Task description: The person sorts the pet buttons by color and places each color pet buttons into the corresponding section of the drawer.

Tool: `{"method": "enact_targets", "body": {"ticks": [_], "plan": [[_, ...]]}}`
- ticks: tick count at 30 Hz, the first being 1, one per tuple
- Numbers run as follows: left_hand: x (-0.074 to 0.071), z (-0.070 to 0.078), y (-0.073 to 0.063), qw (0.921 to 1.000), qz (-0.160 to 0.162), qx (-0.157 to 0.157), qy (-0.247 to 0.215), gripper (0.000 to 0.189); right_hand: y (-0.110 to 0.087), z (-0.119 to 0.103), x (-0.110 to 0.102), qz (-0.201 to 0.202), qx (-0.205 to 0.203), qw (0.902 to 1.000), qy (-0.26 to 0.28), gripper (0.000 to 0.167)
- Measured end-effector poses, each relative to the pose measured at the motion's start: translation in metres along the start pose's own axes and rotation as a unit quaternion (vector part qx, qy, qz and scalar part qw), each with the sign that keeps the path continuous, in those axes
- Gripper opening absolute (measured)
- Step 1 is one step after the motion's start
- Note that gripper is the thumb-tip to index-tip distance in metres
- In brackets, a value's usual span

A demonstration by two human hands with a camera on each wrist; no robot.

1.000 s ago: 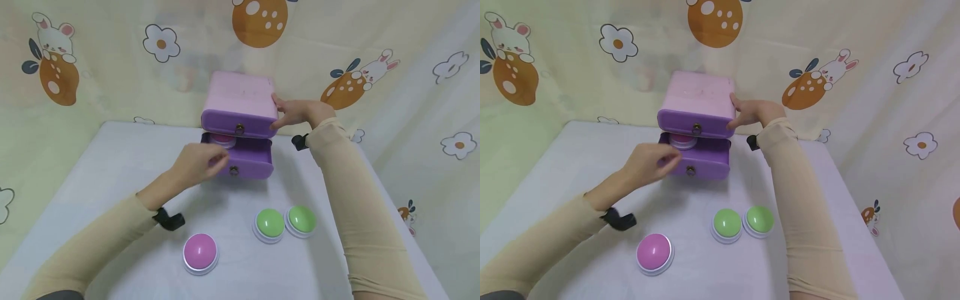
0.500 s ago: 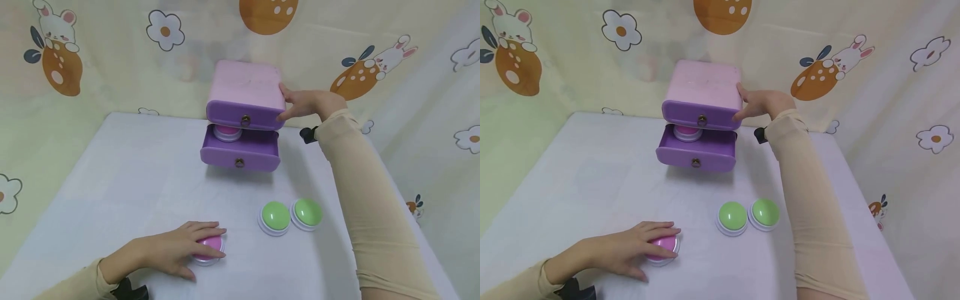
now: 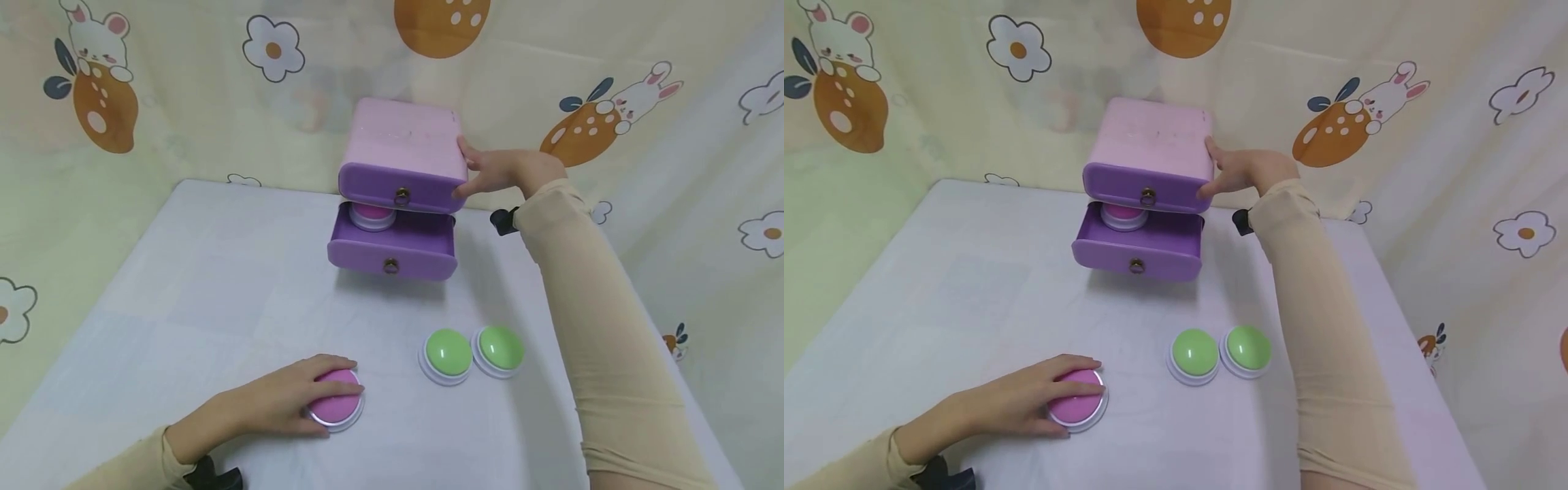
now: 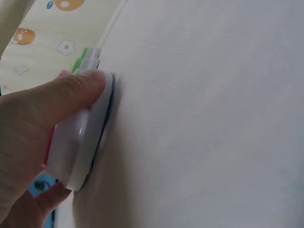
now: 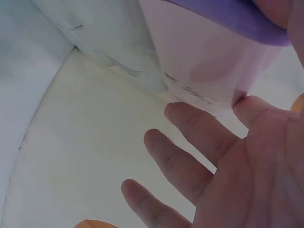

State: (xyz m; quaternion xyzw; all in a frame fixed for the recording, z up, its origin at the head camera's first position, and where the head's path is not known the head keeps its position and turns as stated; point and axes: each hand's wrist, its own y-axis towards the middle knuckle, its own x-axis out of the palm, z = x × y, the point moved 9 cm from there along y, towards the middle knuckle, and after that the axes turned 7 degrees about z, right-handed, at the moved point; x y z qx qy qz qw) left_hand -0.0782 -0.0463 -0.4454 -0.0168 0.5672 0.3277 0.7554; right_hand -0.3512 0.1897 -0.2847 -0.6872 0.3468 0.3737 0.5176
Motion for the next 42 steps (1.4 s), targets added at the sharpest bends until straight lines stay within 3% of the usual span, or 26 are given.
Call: {"method": "enact_targets", "body": {"ticks": [5,8,14,18,21,24,27,30,35,42], "plan": [[-0.003,-0.004,0.004,0.999,-0.021,-0.029,-0.026,0.07,-0.005,0.003,0.001,0.001,0.021,0.9997,-0.011,0.103],[-0.012,-0.007,0.015,0.9958,-0.029,-0.053,-0.069,0.071,-0.006,0.002,0.0,-0.002,0.039,0.9989,-0.026,0.106],[-0.04,-0.011,0.053,0.983,-0.009,-0.066,-0.171,0.066,-0.008,-0.007,-0.008,-0.001,0.074,0.9956,-0.058,0.114],[-0.059,-0.012,0.083,0.9769,0.012,-0.053,-0.207,0.066,-0.01,-0.01,-0.008,-0.007,0.078,0.9953,-0.057,0.115],[-0.075,-0.017,0.107,0.974,0.054,-0.048,-0.215,0.068,-0.012,-0.008,-0.007,-0.005,0.08,0.9957,-0.047,0.115],[-0.091,-0.028,0.129,0.9711,0.124,-0.057,-0.196,0.069,-0.012,-0.007,-0.006,-0.002,0.076,0.9963,-0.04,0.114],[-0.103,-0.042,0.149,0.9624,0.197,-0.081,-0.168,0.069,-0.012,-0.005,-0.006,0.002,0.075,0.9965,-0.038,0.113],[-0.105,-0.057,0.164,0.9537,0.24,-0.117,-0.138,0.068,-0.011,-0.004,-0.003,0.001,0.079,0.9963,-0.032,0.114],[-0.098,-0.077,0.184,0.9509,0.231,-0.187,-0.087,0.066,-0.01,-0.004,-0.003,0.002,0.081,0.9959,-0.041,0.113],[-0.091,-0.091,0.195,0.9481,0.181,-0.259,-0.039,0.055,-0.009,-0.003,-0.005,0.005,0.078,0.9962,-0.038,0.113]]}}
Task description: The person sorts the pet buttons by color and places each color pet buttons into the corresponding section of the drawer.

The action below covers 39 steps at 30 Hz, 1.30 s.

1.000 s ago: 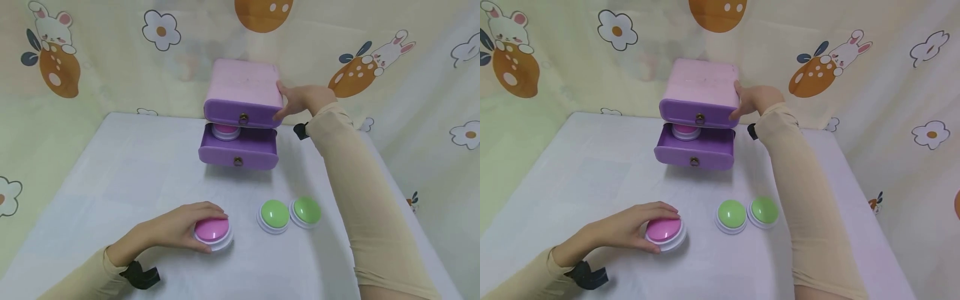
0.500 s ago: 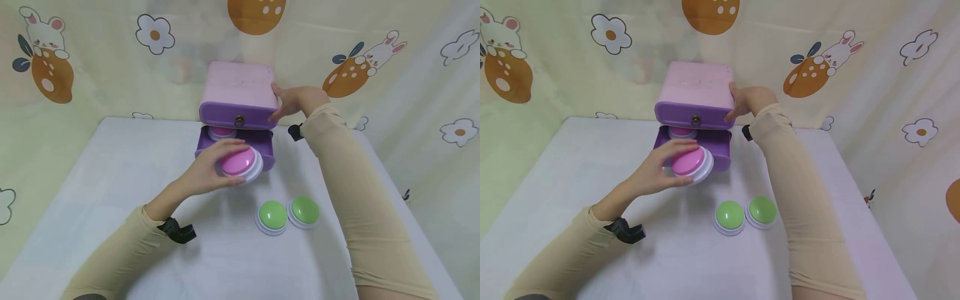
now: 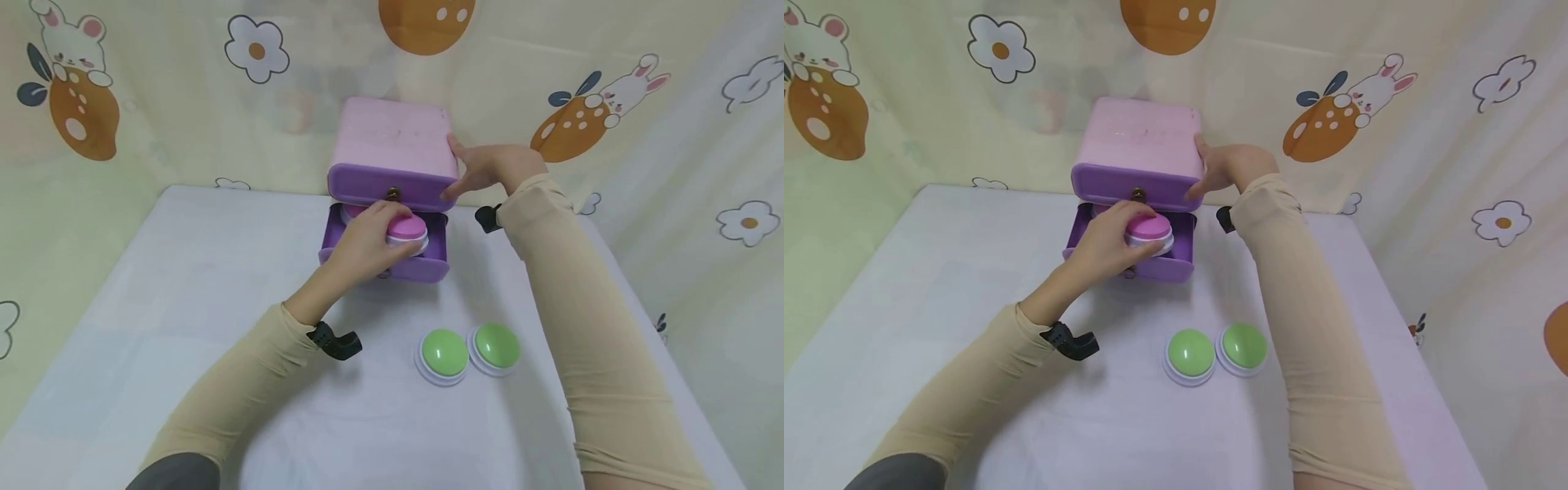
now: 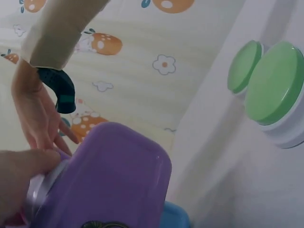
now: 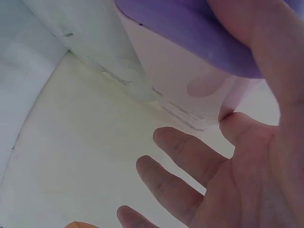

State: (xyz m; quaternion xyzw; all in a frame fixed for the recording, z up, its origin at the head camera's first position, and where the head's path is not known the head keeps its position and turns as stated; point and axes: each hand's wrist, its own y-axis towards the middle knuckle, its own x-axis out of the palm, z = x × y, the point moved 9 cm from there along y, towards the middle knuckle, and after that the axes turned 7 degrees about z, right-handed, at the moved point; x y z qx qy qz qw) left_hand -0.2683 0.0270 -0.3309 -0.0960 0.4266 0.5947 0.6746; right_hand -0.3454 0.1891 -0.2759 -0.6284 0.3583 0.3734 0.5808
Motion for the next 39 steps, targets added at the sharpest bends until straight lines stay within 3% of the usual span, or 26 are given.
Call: {"method": "enact_targets", "body": {"ticks": [3,6,10,13,16,19,21,23,25,28,31,33,35,37,39], "plan": [[0.007,0.0,0.006,0.9991,-0.037,-0.002,0.019,0.047,-0.002,0.001,-0.001,-0.001,-0.002,1.0,0.007,0.113],[0.015,0.003,0.013,0.9961,-0.08,0.02,0.029,0.037,-0.002,0.001,-0.001,-0.001,-0.007,1.0,0.003,0.113],[0.026,0.007,0.021,0.9872,-0.141,0.054,0.052,0.035,-0.002,0.002,0.001,-0.002,-0.001,1.0,0.002,0.113],[0.03,0.008,0.023,0.9777,-0.17,0.068,0.103,0.035,-0.001,0.002,0.003,-0.004,0.0,1.0,0.005,0.113],[0.032,0.015,0.027,0.9628,-0.17,0.087,0.191,0.032,-0.001,0.002,0.003,-0.003,-0.004,1.0,0.006,0.113],[0.034,0.026,0.03,0.938,-0.153,0.117,0.288,0.026,-0.001,0.003,0.003,-0.002,-0.006,0.9999,0.015,0.112],[0.037,0.032,0.03,0.9233,-0.144,0.136,0.329,0.022,-0.001,0.003,0.004,-0.003,-0.006,0.9997,0.025,0.113],[0.038,0.034,0.03,0.915,-0.14,0.14,0.351,0.02,0.0,0.004,0.005,-0.002,-0.01,0.9996,0.027,0.113],[0.037,0.032,0.028,0.9164,-0.137,0.136,0.351,0.017,0.0,0.004,0.005,-0.002,-0.008,0.9996,0.027,0.113],[0.029,0.031,0.02,0.9363,-0.119,0.136,0.301,0.014,0.001,0.004,0.006,0.001,-0.01,0.9998,0.019,0.113],[0.012,0.041,-0.002,0.9547,-0.053,0.198,0.216,0.015,0.002,0.003,0.008,-0.002,-0.012,0.9997,0.022,0.114],[0.002,0.051,-0.028,0.9507,-0.001,0.263,0.165,0.012,0.003,0.002,0.009,-0.003,-0.017,0.9996,0.021,0.114],[-0.004,0.056,-0.056,0.9379,0.036,0.314,0.142,0.01,0.003,0.002,0.009,-0.001,-0.015,0.9996,0.024,0.114],[-0.003,0.051,-0.077,0.9344,0.038,0.326,0.139,0.009,0.003,0.002,0.009,0.0,-0.014,0.9996,0.025,0.114],[0.0,0.039,-0.086,0.9412,0.032,0.299,0.154,0.009,0.003,0.003,0.007,0.0,-0.013,0.9996,0.025,0.114]]}}
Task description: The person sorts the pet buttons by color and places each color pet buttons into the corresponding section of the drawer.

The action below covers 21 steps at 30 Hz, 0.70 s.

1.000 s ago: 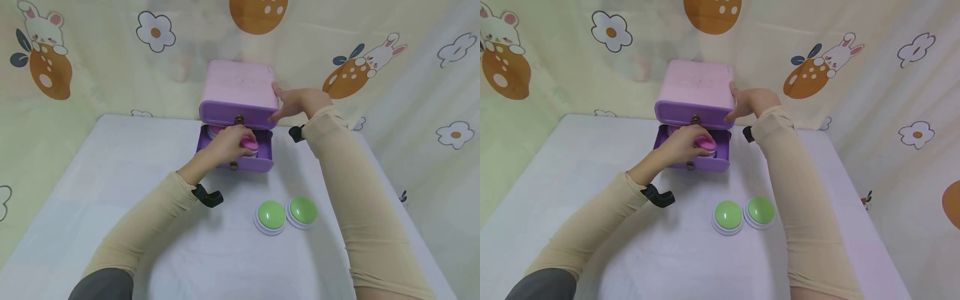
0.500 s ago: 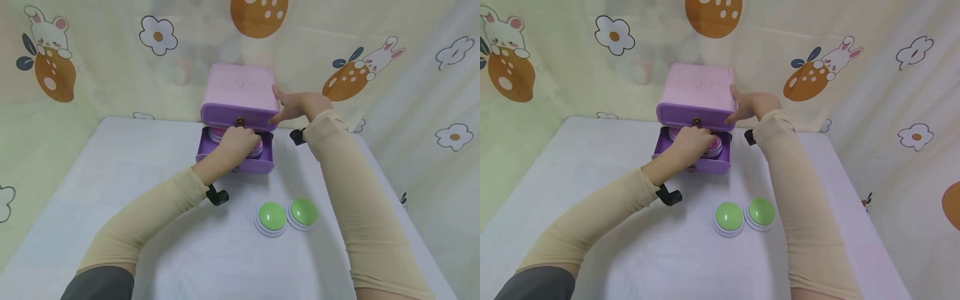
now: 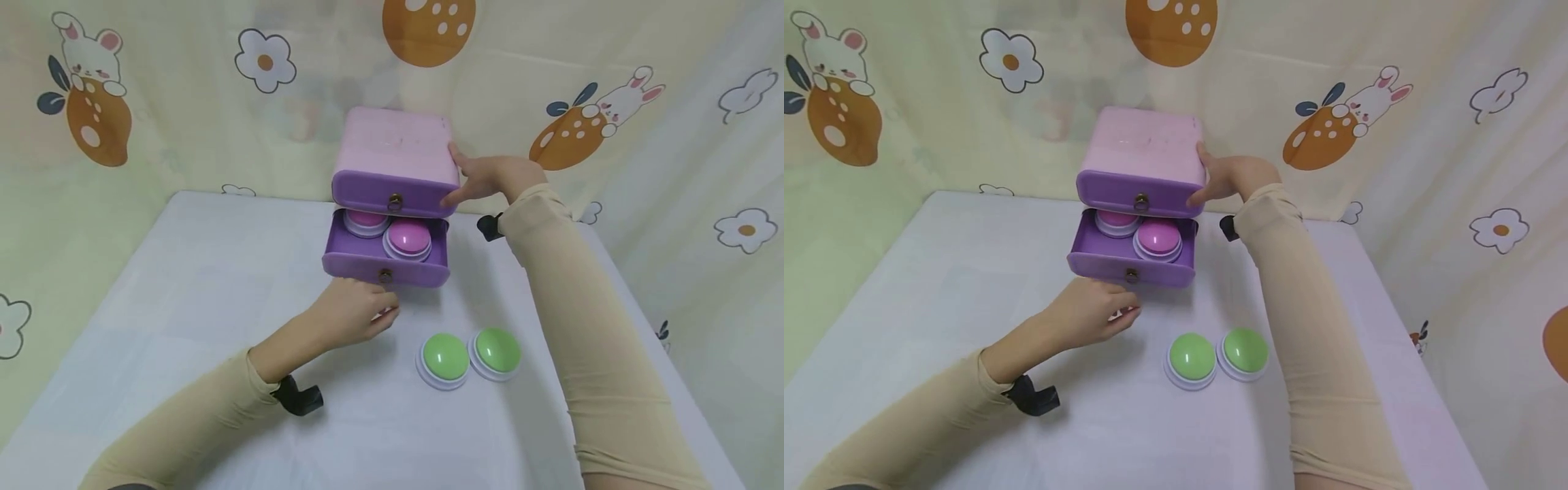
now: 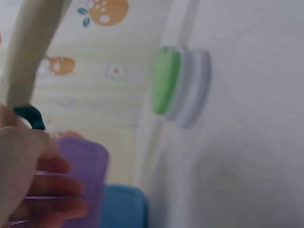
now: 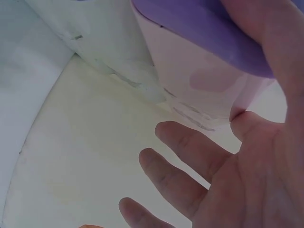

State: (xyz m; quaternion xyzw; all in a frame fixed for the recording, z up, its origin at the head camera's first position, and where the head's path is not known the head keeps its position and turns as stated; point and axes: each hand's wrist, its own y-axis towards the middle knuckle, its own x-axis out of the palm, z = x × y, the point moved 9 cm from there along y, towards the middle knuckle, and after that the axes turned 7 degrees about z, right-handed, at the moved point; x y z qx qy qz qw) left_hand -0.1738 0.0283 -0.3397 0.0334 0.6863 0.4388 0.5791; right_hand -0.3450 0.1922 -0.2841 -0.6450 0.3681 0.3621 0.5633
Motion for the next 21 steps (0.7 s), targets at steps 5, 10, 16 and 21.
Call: {"method": "enact_targets", "body": {"ticks": [5,10,16,21], "plan": [[0.009,-0.032,-0.012,0.9939,-0.007,-0.103,0.038,0.012,0.0,0.0,-0.002,-0.002,-0.009,1.0,-0.002,0.113],[0.005,-0.05,-0.002,0.9869,0.038,-0.155,0.022,0.014,0.003,-0.003,0.004,-0.006,-0.017,0.9998,0.0,0.114],[0.007,-0.064,0.008,0.978,0.061,-0.198,0.022,0.016,0.003,-0.003,0.004,0.0,-0.011,0.9999,-0.012,0.113],[0.013,-0.08,0.013,0.9702,0.07,-0.23,0.029,0.016,-0.001,-0.006,0.0,0.005,-0.014,0.9996,-0.023,0.112]]}}
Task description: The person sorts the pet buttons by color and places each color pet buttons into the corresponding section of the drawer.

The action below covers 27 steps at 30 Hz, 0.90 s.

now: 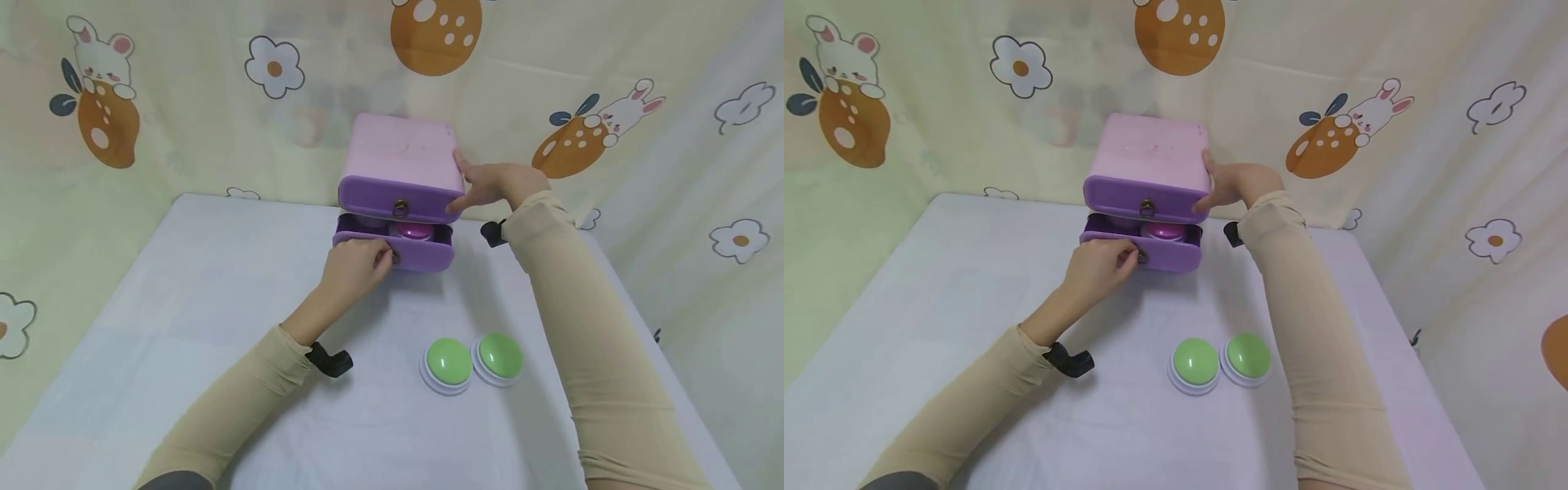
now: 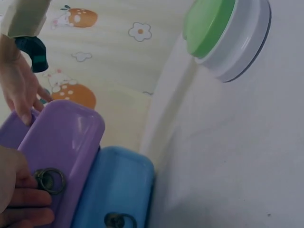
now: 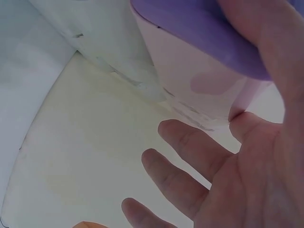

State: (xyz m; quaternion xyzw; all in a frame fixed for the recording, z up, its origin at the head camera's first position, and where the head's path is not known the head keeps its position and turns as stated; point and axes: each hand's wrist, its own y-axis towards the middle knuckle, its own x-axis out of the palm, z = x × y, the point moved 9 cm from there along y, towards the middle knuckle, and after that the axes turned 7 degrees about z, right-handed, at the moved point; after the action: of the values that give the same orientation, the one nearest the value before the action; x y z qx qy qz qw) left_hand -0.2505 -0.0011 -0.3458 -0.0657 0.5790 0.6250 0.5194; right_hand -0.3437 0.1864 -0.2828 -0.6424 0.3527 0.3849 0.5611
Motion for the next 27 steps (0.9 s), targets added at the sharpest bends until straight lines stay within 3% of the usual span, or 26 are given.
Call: {"method": "enact_targets", "body": {"ticks": [7,12,22,27], "plan": [[0.014,-0.014,0.007,0.9994,-0.017,-0.03,-0.003,0.01,0.003,-0.009,0.0,-0.005,-0.019,0.9998,0.002,0.115],[0.029,-0.015,0.01,0.9986,-0.044,-0.028,-0.004,0.017,0.003,-0.006,-0.002,-0.008,-0.02,0.9997,0.006,0.116],[0.043,-0.018,0.013,0.9985,-0.052,-0.019,-0.002,0.028,0.002,-0.004,-0.003,-0.006,-0.009,0.9998,0.018,0.117],[0.048,-0.02,0.009,0.9964,-0.078,-0.031,-0.009,0.016,0.007,-0.004,0.001,-0.015,-0.012,0.9996,0.02,0.118]]}}
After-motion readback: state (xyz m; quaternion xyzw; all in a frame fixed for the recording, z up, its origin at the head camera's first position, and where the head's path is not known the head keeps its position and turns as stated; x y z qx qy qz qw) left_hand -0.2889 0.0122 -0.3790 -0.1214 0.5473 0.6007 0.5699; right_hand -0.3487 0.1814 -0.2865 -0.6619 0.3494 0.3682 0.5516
